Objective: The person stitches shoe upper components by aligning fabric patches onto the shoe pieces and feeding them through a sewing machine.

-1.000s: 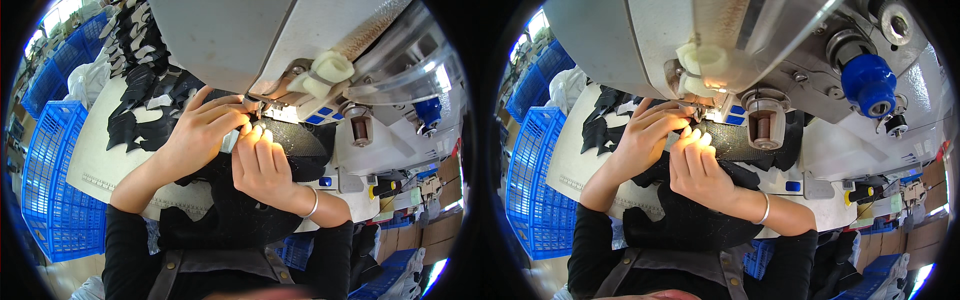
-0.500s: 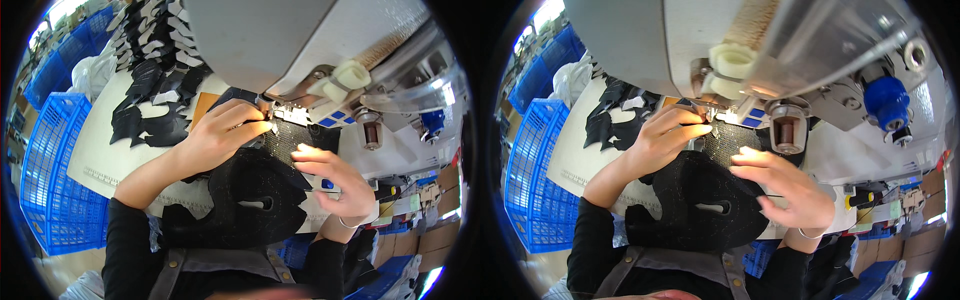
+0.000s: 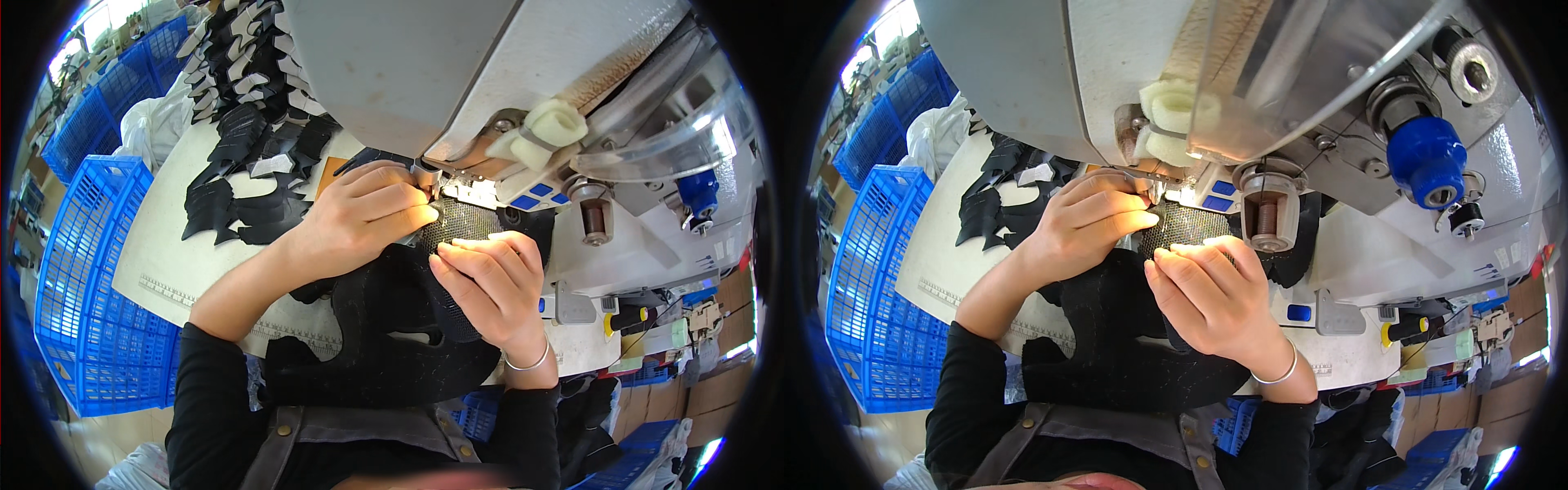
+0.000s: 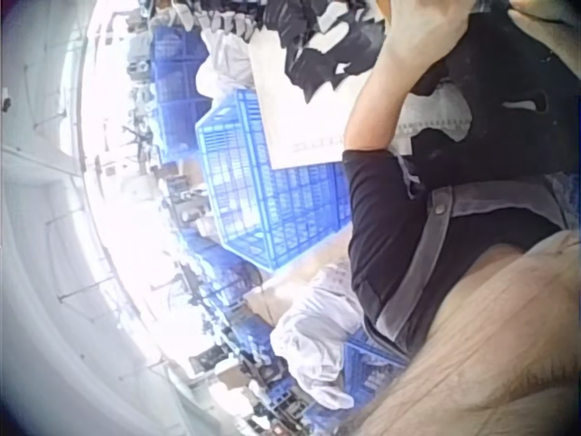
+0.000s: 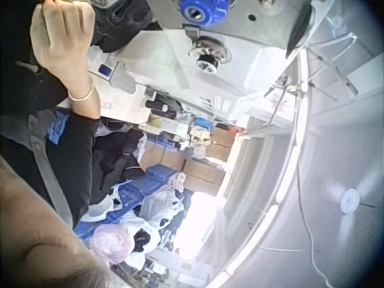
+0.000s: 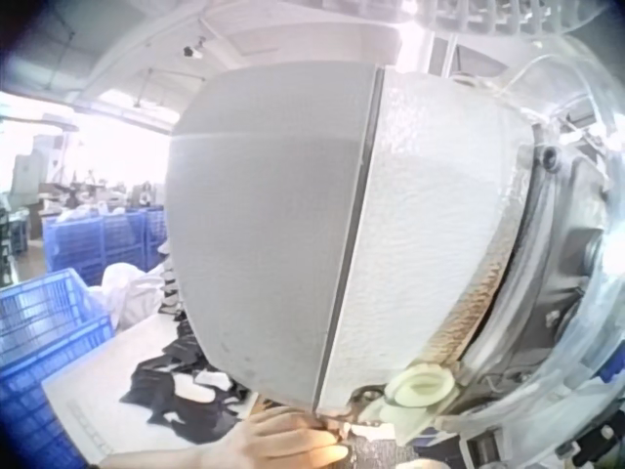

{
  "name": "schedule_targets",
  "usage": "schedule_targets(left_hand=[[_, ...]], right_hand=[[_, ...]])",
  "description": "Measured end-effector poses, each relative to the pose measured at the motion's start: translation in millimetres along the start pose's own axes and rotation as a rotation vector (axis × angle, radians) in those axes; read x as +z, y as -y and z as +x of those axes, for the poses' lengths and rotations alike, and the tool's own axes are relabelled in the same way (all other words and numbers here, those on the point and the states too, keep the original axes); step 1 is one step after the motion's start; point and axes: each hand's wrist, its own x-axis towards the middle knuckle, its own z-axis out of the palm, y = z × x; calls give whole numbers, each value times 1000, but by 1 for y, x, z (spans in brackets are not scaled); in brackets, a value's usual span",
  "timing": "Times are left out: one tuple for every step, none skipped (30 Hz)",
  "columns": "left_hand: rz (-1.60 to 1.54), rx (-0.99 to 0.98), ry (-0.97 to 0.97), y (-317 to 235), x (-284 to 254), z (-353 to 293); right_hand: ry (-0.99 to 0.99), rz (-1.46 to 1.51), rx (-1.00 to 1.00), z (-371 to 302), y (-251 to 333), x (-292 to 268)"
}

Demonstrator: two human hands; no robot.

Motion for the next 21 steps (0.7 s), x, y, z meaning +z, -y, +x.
schedule_targets(left_hand=[[23, 0, 1, -1, 0, 1], [22, 1, 0, 0, 0, 1], [21, 4, -12, 1, 1, 1], [19, 7, -24, 2, 1, 1], [18, 7, -25, 2, 2, 0], [3, 2, -27, 3, 3, 0], [-12, -1, -27, 5, 2, -1], [-13, 3, -25, 5, 2, -2], [-11, -9, -17, 4, 1, -3], [-12, -21, -16, 3, 3, -2], [-17, -18, -21, 5, 3, 0], [-42, -10, -7, 8, 3, 3], [-59, -14, 7, 10, 0, 0], [-55, -23, 3, 12, -1, -3], [-60, -56, -15, 13, -2, -5], [-69, -77, -29, 15, -1, -3], [-93, -91, -10, 19, 0, -5], [-94, -89, -9, 21, 0, -7], [-115, -147, 6, 22, 0, -9], [-135, -207, 21, 24, -1, -10], [-182, -299, 38, 24, -2, -13]], right_hand=[[-24, 18, -26, 0, -2, 0], [-23, 17, -27, 0, -1, 1], [-35, 13, -15, 0, 1, 2], [-46, 10, -3, 0, 2, 3], [-46, 9, -4, 0, 2, 3], [-50, 2, -4, -1, 2, 3], [-57, -6, -2, 0, 3, 4], [-59, -9, 0, 0, 3, 5], [-65, -3, 0, 1, 3, 6], [-66, -1, -2, 0, 2, 4], [-96, -34, 2, -1, 4, 6], [-126, -66, 6, -4, 7, 12], [-147, -76, 21, -4, 12, 20], [-142, -69, 16, -3, 12, 21], [-131, -40, 34, 0, 10, 21], [-125, -22, 58, 2, 6, 19], [-132, -25, 63, 1, 5, 21], [-133, -27, 64, 0, 3, 23], [-150, -17, 62, -1, 1, 25], [-168, -6, 59, 0, -1, 26], [-120, 44, 62, 0, -5, 22]])
